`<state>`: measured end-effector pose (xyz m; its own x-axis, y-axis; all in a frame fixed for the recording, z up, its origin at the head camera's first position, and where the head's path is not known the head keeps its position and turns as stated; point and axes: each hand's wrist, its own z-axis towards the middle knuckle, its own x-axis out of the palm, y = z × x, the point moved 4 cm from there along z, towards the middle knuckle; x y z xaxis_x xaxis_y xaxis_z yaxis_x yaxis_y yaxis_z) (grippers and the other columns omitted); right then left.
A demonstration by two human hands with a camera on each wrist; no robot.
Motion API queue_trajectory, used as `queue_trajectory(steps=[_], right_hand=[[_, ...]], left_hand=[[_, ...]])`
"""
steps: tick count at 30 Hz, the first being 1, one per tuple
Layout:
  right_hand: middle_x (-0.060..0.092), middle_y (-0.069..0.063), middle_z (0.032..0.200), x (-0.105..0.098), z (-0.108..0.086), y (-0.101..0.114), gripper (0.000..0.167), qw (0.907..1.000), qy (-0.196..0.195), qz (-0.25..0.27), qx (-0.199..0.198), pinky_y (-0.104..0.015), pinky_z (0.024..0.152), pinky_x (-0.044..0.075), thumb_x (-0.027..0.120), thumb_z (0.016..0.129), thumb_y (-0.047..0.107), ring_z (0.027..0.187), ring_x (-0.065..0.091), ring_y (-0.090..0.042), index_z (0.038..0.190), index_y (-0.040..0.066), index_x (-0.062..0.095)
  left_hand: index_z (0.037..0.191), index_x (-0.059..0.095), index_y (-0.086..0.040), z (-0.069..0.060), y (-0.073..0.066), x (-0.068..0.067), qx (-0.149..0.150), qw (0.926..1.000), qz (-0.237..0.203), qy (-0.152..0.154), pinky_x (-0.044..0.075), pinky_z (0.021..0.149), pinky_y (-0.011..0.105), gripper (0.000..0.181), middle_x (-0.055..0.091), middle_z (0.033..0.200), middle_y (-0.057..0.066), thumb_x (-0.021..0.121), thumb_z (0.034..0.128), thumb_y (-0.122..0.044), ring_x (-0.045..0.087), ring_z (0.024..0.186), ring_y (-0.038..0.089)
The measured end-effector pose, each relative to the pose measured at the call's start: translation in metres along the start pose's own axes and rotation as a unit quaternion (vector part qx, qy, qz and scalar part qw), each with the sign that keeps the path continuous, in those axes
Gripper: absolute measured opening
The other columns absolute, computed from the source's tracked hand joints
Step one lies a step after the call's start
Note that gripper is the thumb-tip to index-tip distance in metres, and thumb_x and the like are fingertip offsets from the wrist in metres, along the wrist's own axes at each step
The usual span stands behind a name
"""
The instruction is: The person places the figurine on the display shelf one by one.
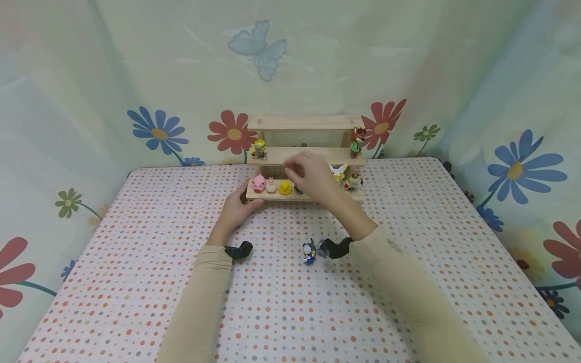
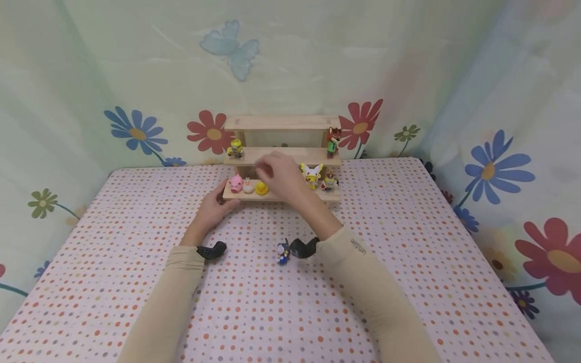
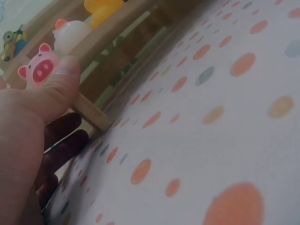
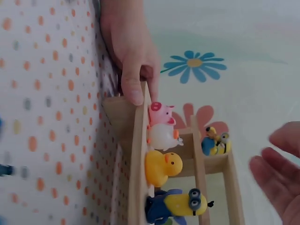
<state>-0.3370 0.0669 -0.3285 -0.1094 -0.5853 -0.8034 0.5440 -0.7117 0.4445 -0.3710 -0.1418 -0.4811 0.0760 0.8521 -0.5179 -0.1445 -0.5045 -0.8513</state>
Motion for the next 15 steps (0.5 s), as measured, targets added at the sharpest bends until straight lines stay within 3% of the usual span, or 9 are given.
queue_trajectory(steps=[4, 8, 11, 15], right_hand=[[0.069, -0.001, 0.091, 0.006, -0.027, -0.004, 0.018, 0.9972, 0.074, -0.009, 0.002, -0.028, 0.07, 0.054, 0.06, 0.094, 0.021, 0.08, 0.062, -0.013, 0.103, 0.01, 0.071], [0.068, 0.003, 0.087, 0.018, -0.046, -0.009, 0.017, 0.9869, 0.16, 0.001, 0.015, -0.024, 0.066, 0.052, 0.059, 0.095, 0.024, 0.076, 0.061, -0.009, 0.103, 0.014, 0.07], [0.067, 0.005, 0.088, 0.028, -0.055, -0.013, 0.018, 0.9742, 0.223, -0.024, 0.026, -0.023, 0.066, 0.051, 0.06, 0.094, 0.027, 0.076, 0.06, -0.008, 0.105, 0.017, 0.069], [0.066, 0.004, 0.095, 0.036, -0.066, -0.018, 0.026, 0.9488, 0.303, -0.072, 0.051, -0.026, 0.067, 0.051, 0.061, 0.093, 0.035, 0.078, 0.06, -0.008, 0.112, 0.019, 0.067]], left_hand=[[0.153, 0.018, -0.014, 0.002, 0.0, -0.002, -0.002, 1.0, 0.005, 0.005, 0.03, 0.115, 0.04, 0.099, 0.032, 0.154, 0.009, 0.064, 0.0794, -0.061, 0.034, 0.141, 0.024], [0.153, 0.018, -0.014, 0.003, 0.0, -0.003, -0.002, 0.9999, 0.01, 0.004, 0.03, 0.115, 0.041, 0.101, 0.033, 0.154, 0.009, 0.064, 0.0784, -0.063, 0.033, 0.141, 0.025], [0.153, 0.018, -0.014, 0.002, 0.001, -0.001, -0.005, 0.9999, 0.011, 0.004, 0.031, 0.115, 0.041, 0.101, 0.033, 0.153, 0.009, 0.064, 0.0777, -0.064, 0.034, 0.14, 0.025], [0.153, 0.018, -0.014, 0.0, 0.0, 0.001, -0.007, 0.9999, 0.009, 0.005, 0.031, 0.114, 0.041, 0.099, 0.033, 0.153, 0.01, 0.064, 0.0793, -0.062, 0.034, 0.14, 0.026]])
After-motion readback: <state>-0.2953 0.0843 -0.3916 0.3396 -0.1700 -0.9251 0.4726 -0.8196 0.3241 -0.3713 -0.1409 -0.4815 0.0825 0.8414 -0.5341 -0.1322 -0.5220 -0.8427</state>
